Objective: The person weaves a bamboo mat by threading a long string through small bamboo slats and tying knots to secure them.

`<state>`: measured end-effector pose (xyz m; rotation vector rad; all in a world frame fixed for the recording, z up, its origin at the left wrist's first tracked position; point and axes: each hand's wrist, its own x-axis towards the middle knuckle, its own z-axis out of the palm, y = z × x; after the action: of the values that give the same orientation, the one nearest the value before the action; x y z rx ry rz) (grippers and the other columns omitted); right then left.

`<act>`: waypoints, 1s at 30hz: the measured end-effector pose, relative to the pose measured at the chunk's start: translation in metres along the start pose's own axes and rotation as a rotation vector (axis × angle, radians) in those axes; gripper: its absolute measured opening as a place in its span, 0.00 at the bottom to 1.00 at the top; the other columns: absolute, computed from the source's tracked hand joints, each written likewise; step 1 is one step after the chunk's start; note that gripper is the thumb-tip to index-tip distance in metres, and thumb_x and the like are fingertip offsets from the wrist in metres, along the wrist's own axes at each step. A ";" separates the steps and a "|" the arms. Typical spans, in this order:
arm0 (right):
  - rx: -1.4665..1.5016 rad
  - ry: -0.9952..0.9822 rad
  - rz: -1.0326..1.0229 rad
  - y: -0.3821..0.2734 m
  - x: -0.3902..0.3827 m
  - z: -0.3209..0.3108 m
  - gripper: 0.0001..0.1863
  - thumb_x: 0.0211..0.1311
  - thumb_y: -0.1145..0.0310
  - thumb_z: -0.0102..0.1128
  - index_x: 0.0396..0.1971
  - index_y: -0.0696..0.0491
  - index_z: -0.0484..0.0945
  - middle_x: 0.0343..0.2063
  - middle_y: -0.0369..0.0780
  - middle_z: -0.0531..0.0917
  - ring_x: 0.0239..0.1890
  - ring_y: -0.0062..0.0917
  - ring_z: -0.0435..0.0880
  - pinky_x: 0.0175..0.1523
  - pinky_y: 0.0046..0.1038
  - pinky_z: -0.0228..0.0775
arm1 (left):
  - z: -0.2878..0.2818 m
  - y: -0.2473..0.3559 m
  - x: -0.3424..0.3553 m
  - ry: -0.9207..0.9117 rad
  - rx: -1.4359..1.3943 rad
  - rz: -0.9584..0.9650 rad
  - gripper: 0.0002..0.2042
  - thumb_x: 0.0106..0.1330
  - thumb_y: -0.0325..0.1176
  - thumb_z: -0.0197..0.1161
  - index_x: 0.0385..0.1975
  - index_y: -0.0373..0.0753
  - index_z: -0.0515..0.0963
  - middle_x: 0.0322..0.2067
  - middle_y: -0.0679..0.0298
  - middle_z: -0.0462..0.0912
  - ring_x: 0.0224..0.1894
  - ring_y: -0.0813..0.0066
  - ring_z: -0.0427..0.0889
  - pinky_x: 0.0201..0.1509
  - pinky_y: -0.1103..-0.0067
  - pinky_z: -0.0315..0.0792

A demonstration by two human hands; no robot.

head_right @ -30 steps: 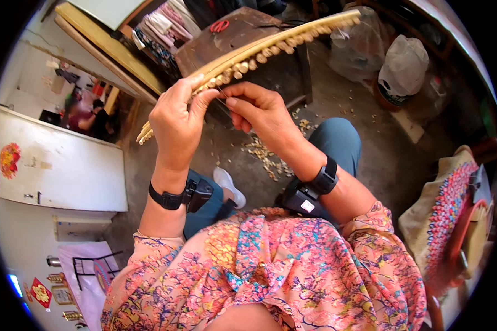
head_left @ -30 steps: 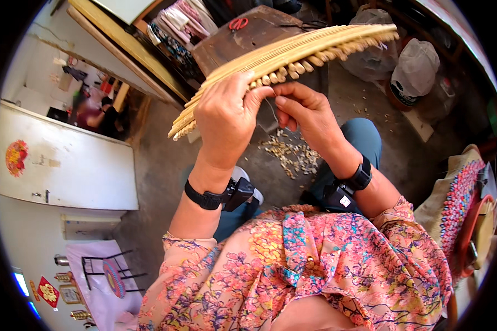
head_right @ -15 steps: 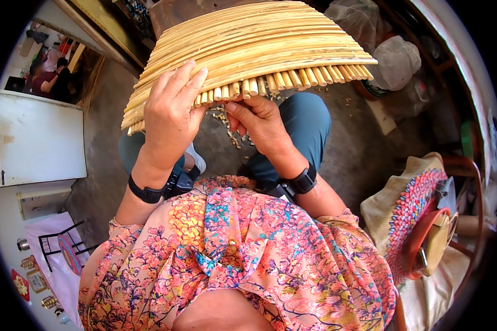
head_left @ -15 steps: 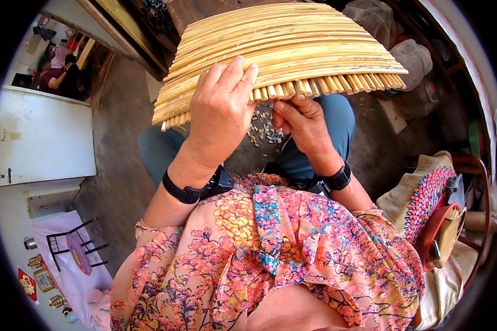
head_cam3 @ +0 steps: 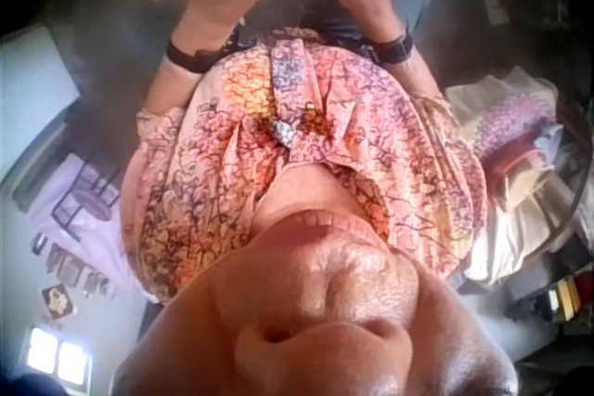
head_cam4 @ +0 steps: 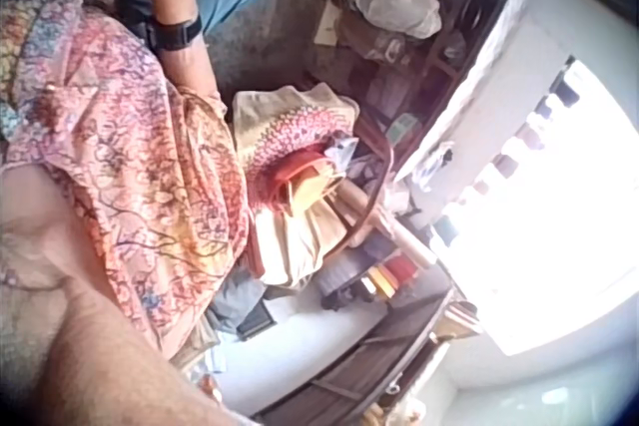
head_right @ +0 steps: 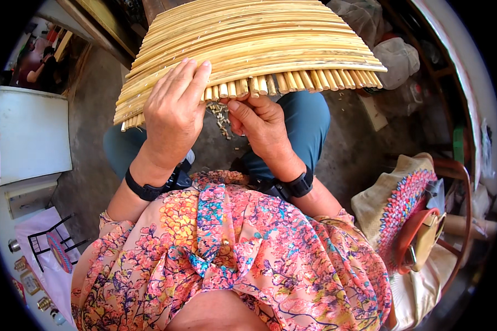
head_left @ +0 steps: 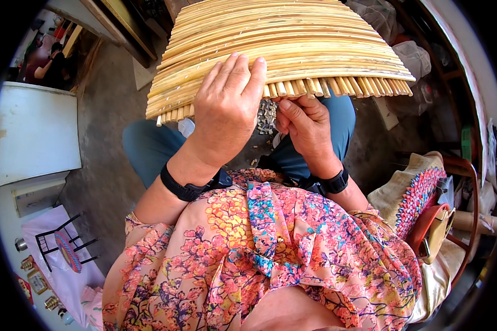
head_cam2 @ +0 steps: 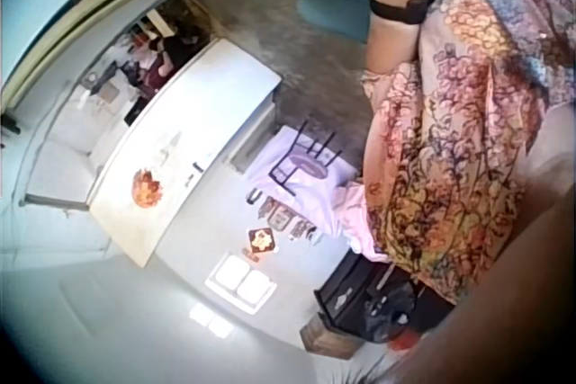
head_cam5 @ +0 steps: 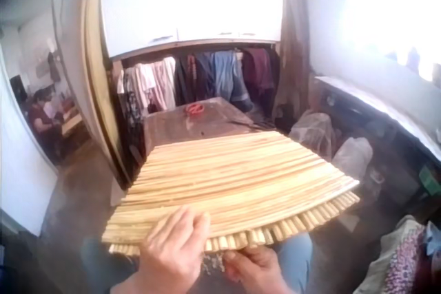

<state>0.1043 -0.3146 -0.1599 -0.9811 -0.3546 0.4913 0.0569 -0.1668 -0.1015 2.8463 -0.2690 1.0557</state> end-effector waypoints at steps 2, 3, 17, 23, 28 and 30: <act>0.027 0.015 0.005 -0.001 0.000 0.001 0.06 0.61 0.76 0.53 0.34 0.60 0.77 0.15 0.33 0.72 0.15 0.13 0.65 0.20 0.15 0.55 | 0.002 -0.001 0.000 0.005 -0.001 0.004 0.27 0.38 0.19 0.62 0.46 0.35 0.74 0.42 0.52 0.77 0.47 0.58 0.76 0.50 0.70 0.70; 0.024 0.015 0.007 -0.001 0.000 0.001 0.06 0.61 0.76 0.53 0.34 0.60 0.77 0.15 0.33 0.72 0.15 0.13 0.65 0.20 0.15 0.55 | 0.003 -0.001 0.000 0.010 0.000 0.012 0.27 0.38 0.19 0.63 0.46 0.35 0.74 0.42 0.52 0.77 0.47 0.58 0.76 0.50 0.70 0.70; 0.084 0.038 0.012 -0.004 0.000 0.011 0.04 0.62 0.76 0.50 0.33 0.58 0.75 0.16 0.32 0.69 0.16 0.12 0.61 0.24 0.18 0.58 | 0.001 -0.001 0.000 0.013 0.000 0.020 0.25 0.39 0.20 0.62 0.44 0.34 0.75 0.41 0.52 0.78 0.47 0.58 0.77 0.49 0.71 0.71; 0.185 0.028 -0.009 0.000 0.003 0.010 0.04 0.62 0.75 0.51 0.29 0.57 0.75 0.17 0.33 0.70 0.16 0.13 0.62 0.24 0.19 0.58 | 0.003 0.001 -0.003 0.024 0.015 0.039 0.24 0.40 0.20 0.62 0.43 0.34 0.75 0.40 0.52 0.78 0.46 0.58 0.78 0.48 0.71 0.72; 0.122 -0.010 -0.036 0.004 0.004 0.007 0.05 0.62 0.75 0.51 0.29 0.57 0.75 0.17 0.33 0.71 0.17 0.14 0.62 0.25 0.20 0.59 | 0.000 0.000 -0.003 0.036 0.003 0.023 0.24 0.39 0.20 0.62 0.43 0.34 0.76 0.40 0.52 0.78 0.46 0.58 0.78 0.48 0.71 0.72; 0.069 -0.015 -0.054 0.005 0.003 0.005 0.05 0.62 0.75 0.51 0.29 0.57 0.75 0.17 0.33 0.71 0.17 0.14 0.62 0.25 0.20 0.59 | 0.000 0.000 -0.002 0.037 0.033 0.074 0.15 0.51 0.27 0.56 0.39 0.30 0.76 0.36 0.50 0.78 0.43 0.56 0.78 0.48 0.71 0.72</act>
<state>0.1034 -0.3077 -0.1613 -0.8993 -0.3739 0.4593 0.0555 -0.1663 -0.1030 2.8625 -0.3597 1.1359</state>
